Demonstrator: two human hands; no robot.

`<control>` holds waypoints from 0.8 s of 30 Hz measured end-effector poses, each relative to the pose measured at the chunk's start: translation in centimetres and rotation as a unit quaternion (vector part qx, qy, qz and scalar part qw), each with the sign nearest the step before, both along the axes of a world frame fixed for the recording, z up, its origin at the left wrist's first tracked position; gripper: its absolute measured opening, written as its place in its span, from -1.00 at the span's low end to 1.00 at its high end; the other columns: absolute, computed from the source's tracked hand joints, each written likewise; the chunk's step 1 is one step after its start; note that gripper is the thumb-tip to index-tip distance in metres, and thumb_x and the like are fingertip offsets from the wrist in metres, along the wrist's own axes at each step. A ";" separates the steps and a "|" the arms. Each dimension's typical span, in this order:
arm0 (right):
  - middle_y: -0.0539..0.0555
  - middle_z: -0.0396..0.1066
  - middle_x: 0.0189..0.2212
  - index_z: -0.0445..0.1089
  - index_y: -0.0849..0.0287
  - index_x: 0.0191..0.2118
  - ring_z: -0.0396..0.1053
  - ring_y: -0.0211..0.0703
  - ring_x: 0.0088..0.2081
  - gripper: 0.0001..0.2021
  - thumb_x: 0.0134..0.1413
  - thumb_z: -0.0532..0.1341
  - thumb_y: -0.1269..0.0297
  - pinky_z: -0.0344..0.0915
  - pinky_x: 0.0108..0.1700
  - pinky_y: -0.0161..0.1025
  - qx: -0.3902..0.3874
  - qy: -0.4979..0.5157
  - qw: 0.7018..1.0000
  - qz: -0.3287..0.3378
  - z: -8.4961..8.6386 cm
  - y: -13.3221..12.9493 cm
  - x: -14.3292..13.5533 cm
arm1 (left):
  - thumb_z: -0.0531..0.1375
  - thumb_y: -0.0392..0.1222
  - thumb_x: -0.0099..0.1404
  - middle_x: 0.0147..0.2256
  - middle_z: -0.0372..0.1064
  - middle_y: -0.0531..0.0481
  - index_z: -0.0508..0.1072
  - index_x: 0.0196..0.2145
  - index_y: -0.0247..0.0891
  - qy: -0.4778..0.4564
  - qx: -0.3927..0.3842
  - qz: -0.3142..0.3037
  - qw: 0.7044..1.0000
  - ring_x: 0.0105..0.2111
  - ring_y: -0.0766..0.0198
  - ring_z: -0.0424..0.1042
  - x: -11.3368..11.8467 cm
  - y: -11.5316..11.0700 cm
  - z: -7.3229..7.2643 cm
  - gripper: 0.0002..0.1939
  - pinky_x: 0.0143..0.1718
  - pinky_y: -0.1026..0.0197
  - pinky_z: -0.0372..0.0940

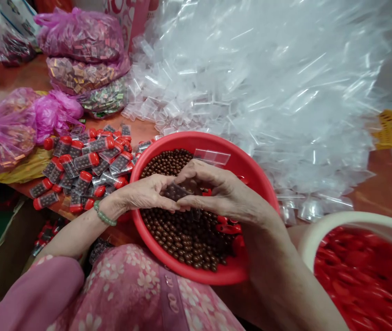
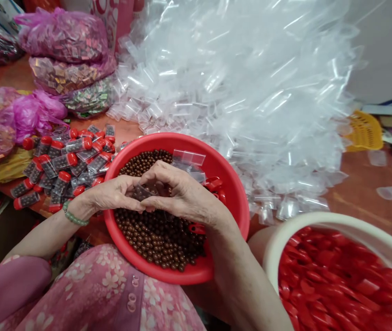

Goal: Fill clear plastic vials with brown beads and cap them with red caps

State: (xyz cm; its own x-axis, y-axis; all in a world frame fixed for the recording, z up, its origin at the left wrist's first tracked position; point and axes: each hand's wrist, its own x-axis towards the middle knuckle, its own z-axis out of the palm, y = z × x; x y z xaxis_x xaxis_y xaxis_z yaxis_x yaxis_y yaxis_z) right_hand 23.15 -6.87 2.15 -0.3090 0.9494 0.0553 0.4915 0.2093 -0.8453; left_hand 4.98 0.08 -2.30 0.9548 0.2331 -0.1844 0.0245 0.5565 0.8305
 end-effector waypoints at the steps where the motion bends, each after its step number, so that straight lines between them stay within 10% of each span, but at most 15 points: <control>1: 0.01 0.33 -0.40 0.42 0.16 -0.24 0.27 -0.26 -0.40 -0.76 0.03 0.36 0.15 0.23 -0.36 -0.29 -0.007 -0.004 1.000 0.001 0.0 0.1 0.0 | 0.38 -0.40 -0.04 -0.40 0.48 0.04 0.53 -0.32 -0.36 0.002 0.002 -0.003 1.000 -0.36 0.39 0.42 0.1 0.0 0.0 -0.75 -0.22 0.32 0.31; 24: -0.02 0.35 -0.43 0.39 0.16 -0.23 0.25 -0.27 -0.43 -0.71 -0.04 0.38 0.15 0.23 -0.38 -0.30 -0.055 0.051 0.994 -0.076 -2.0 -0.3 -0.8 | 0.32 -0.33 0.03 -0.51 0.27 0.14 0.44 -0.40 -0.38 0.078 0.147 -0.007 0.986 -0.47 0.43 0.25 0.8 0.2 -0.3 -0.85 -0.41 0.34 0.18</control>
